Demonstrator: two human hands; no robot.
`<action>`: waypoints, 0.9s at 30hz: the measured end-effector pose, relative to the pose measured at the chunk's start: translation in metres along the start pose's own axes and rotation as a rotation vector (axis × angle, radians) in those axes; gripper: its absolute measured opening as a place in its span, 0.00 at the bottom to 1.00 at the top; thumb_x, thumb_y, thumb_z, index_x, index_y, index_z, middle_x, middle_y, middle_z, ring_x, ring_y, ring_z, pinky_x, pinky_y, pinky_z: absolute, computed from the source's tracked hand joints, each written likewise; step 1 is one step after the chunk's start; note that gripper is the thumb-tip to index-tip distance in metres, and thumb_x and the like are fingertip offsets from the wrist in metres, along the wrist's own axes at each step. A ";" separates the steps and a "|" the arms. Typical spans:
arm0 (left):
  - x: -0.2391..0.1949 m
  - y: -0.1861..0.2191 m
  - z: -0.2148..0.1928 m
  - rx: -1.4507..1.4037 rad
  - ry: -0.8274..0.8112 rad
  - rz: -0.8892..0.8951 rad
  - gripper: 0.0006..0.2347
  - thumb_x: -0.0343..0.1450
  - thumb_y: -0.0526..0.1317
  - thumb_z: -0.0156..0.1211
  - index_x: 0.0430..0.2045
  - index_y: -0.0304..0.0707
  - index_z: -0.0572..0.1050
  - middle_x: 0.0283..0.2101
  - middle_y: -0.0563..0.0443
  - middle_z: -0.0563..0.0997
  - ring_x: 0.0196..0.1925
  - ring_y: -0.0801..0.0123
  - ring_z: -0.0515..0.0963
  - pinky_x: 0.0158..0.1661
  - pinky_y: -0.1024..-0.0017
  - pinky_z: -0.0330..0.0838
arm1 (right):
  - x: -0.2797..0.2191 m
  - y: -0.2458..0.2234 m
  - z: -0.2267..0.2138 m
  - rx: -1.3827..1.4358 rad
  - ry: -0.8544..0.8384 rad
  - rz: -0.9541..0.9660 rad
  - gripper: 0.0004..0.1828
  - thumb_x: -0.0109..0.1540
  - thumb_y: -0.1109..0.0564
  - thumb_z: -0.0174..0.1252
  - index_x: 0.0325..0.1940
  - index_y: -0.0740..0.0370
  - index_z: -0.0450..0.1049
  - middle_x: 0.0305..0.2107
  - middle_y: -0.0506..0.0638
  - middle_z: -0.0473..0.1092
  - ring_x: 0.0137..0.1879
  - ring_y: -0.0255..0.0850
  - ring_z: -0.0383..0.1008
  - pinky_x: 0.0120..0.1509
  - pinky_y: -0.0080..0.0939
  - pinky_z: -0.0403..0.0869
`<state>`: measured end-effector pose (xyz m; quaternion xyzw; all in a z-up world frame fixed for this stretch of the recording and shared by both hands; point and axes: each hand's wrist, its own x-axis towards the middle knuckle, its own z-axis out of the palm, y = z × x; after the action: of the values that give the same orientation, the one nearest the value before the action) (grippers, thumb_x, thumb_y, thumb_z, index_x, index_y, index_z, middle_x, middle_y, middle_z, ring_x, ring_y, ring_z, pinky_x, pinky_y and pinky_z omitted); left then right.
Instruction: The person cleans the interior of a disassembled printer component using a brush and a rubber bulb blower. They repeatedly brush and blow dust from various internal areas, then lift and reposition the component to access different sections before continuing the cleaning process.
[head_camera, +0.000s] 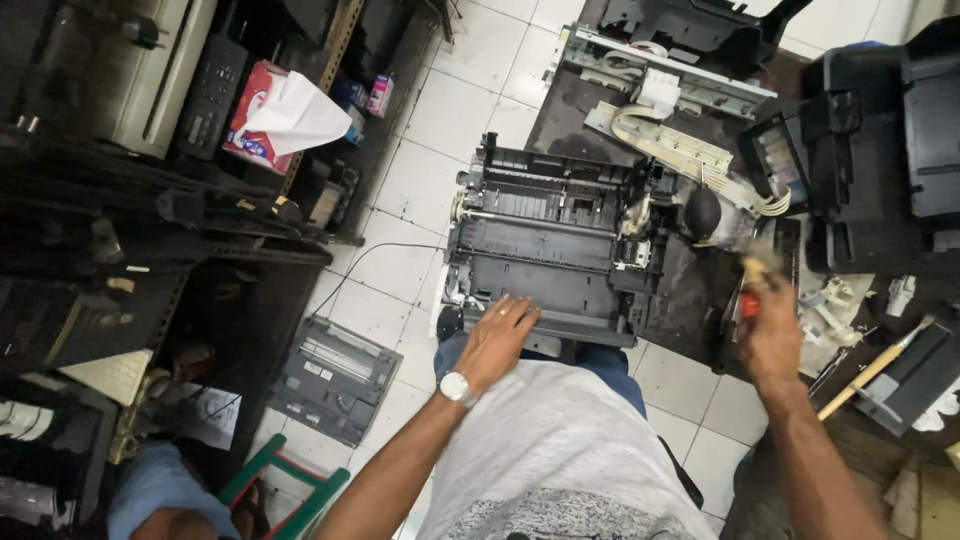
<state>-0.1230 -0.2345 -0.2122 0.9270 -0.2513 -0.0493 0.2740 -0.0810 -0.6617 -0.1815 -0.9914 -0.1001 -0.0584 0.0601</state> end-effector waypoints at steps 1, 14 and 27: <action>0.004 -0.001 0.003 -0.002 0.001 -0.002 0.18 0.72 0.30 0.52 0.59 0.36 0.70 0.57 0.39 0.76 0.65 0.54 0.72 0.71 0.56 0.54 | 0.007 -0.005 -0.011 -0.001 -0.002 -0.002 0.16 0.68 0.63 0.55 0.59 0.53 0.67 0.57 0.57 0.65 0.62 0.54 0.73 0.58 0.48 0.80; 0.075 -0.010 -0.087 0.239 -0.490 -0.411 0.40 0.70 0.68 0.43 0.63 0.26 0.66 0.69 0.36 0.67 0.76 0.53 0.58 0.74 0.47 0.25 | 0.092 -0.205 0.015 0.836 -0.050 -0.066 0.13 0.56 0.61 0.68 0.44 0.51 0.81 0.45 0.50 0.78 0.53 0.53 0.79 0.56 0.52 0.75; 0.084 -0.024 -0.065 0.328 -0.617 -0.448 0.37 0.73 0.66 0.42 0.66 0.28 0.63 0.73 0.41 0.61 0.77 0.59 0.57 0.74 0.50 0.17 | 0.103 -0.120 -0.043 0.499 -0.432 0.201 0.10 0.58 0.54 0.64 0.44 0.52 0.81 0.37 0.58 0.77 0.48 0.61 0.78 0.54 0.58 0.73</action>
<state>-0.0242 -0.2275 -0.1660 0.9319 -0.1181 -0.3424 0.0172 -0.0096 -0.5306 -0.1129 -0.9405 -0.0235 0.1855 0.2837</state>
